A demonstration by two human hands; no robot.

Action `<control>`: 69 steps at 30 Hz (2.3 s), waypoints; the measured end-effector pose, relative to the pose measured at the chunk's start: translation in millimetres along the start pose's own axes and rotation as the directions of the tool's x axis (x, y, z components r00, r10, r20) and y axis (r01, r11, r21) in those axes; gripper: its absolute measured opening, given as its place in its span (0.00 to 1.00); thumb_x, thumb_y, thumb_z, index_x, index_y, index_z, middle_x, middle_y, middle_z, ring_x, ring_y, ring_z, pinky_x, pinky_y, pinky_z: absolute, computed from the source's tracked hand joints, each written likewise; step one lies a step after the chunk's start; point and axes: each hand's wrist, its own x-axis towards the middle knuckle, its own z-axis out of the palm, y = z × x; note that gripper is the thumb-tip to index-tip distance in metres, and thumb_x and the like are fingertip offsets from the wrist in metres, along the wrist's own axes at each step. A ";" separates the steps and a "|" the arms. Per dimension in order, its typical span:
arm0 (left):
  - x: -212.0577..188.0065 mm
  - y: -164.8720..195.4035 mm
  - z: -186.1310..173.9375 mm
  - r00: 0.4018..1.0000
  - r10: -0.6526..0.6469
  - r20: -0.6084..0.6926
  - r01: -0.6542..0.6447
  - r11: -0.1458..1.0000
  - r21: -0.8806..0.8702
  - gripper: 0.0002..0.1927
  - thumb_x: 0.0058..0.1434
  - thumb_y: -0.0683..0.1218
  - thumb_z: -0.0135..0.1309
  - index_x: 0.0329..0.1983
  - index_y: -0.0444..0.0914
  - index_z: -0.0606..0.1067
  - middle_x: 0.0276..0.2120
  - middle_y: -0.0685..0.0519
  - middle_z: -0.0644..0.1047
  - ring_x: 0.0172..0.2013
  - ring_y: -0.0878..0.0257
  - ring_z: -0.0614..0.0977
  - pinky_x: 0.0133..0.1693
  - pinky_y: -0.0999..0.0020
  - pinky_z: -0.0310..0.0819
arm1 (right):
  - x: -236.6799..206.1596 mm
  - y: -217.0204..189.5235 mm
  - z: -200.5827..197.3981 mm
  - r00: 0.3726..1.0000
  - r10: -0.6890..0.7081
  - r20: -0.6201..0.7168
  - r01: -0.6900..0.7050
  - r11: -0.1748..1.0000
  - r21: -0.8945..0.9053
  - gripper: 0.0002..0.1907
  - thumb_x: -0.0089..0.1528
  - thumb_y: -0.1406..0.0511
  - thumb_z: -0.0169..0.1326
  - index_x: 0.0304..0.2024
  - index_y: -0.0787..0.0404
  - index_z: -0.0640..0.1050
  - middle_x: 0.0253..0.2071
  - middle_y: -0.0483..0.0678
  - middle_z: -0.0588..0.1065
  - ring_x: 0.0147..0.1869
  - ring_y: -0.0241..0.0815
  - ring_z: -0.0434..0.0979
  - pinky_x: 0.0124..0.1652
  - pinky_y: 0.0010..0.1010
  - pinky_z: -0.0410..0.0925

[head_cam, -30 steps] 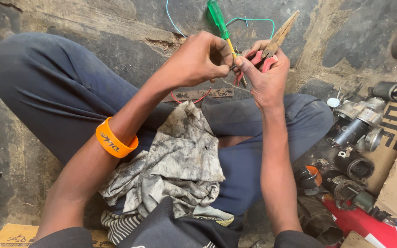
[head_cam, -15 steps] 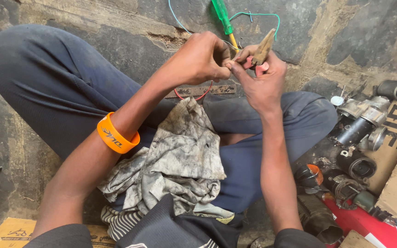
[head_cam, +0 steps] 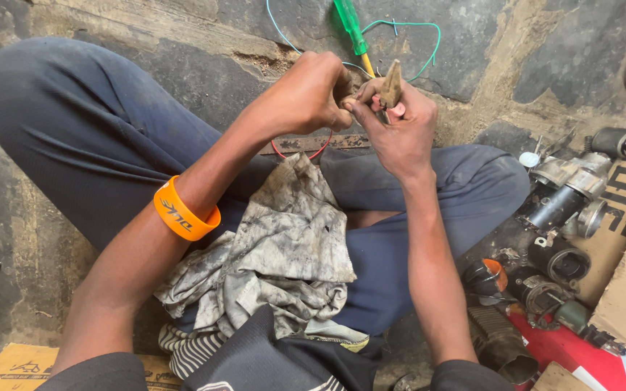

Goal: The person sits on the floor and uses pliers to strip insulation from red and green wires. They repeatedly grip the wire ends, pull off the insulation, and place the stripped wires on the floor.

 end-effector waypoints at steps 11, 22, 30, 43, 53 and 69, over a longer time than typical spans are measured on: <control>5.0 -5.0 -1.2 0.997 -0.038 0.067 0.035 0.998 0.044 0.17 0.45 0.51 0.66 0.26 0.31 0.81 0.19 0.43 0.79 0.20 0.58 0.81 0.28 0.60 0.74 | -6.6 3.4 -2.7 0.993 0.105 -0.057 -0.105 0.994 -0.005 0.08 0.59 0.70 0.66 0.39 0.65 0.80 0.30 0.40 0.74 0.33 0.27 0.68 0.35 0.23 0.68; -13.8 8.5 21.3 0.978 0.058 -0.199 -0.054 0.998 0.030 0.19 0.52 0.51 0.62 0.31 0.29 0.79 0.24 0.39 0.77 0.25 0.54 0.81 0.31 0.57 0.74 | -13.5 -4.4 5.3 0.957 0.264 -0.125 -0.218 0.931 0.294 0.09 0.60 0.77 0.62 0.40 0.65 0.78 0.31 0.42 0.73 0.31 0.28 0.71 0.30 0.21 0.66; -19.2 27.8 -5.8 0.973 -0.149 0.174 0.210 0.883 -0.420 0.15 0.60 0.50 0.59 0.26 0.34 0.77 0.19 0.53 0.74 0.20 0.68 0.74 0.23 0.69 0.65 | -14.3 9.5 -9.6 0.981 0.194 -0.030 -0.127 0.745 0.655 0.12 0.61 0.78 0.61 0.43 0.66 0.73 0.37 0.50 0.78 0.36 0.37 0.81 0.33 0.28 0.76; -17.6 38.8 -18.5 0.972 -0.035 0.232 0.176 0.760 -0.625 0.06 0.57 0.38 0.57 0.38 0.32 0.76 0.27 0.53 0.82 0.25 0.70 0.81 0.26 0.74 0.75 | -11.6 12.3 -22.4 0.983 0.185 -0.011 -0.112 0.639 0.761 0.13 0.63 0.77 0.62 0.45 0.66 0.71 0.40 0.55 0.77 0.38 0.45 0.81 0.39 0.35 0.77; -16.2 42.4 -22.0 0.977 -0.074 0.200 0.190 0.731 -0.655 0.08 0.55 0.38 0.62 0.37 0.32 0.77 0.25 0.53 0.81 0.23 0.70 0.80 0.25 0.74 0.76 | -8.9 8.1 -27.6 0.984 0.178 0.020 -0.129 0.630 0.765 0.12 0.66 0.78 0.59 0.47 0.68 0.70 0.43 0.58 0.78 0.43 0.47 0.82 0.43 0.39 0.78; -16.4 38.1 -15.8 0.995 -0.005 0.100 0.068 0.767 -0.638 0.09 0.51 0.37 0.66 0.33 0.34 0.77 0.27 0.55 0.81 0.27 0.72 0.80 0.31 0.76 0.74 | -10.9 8.1 -32.1 0.982 0.179 0.057 -0.154 0.592 0.791 0.15 0.65 0.77 0.60 0.50 0.67 0.70 0.44 0.57 0.77 0.46 0.48 0.83 0.42 0.38 0.78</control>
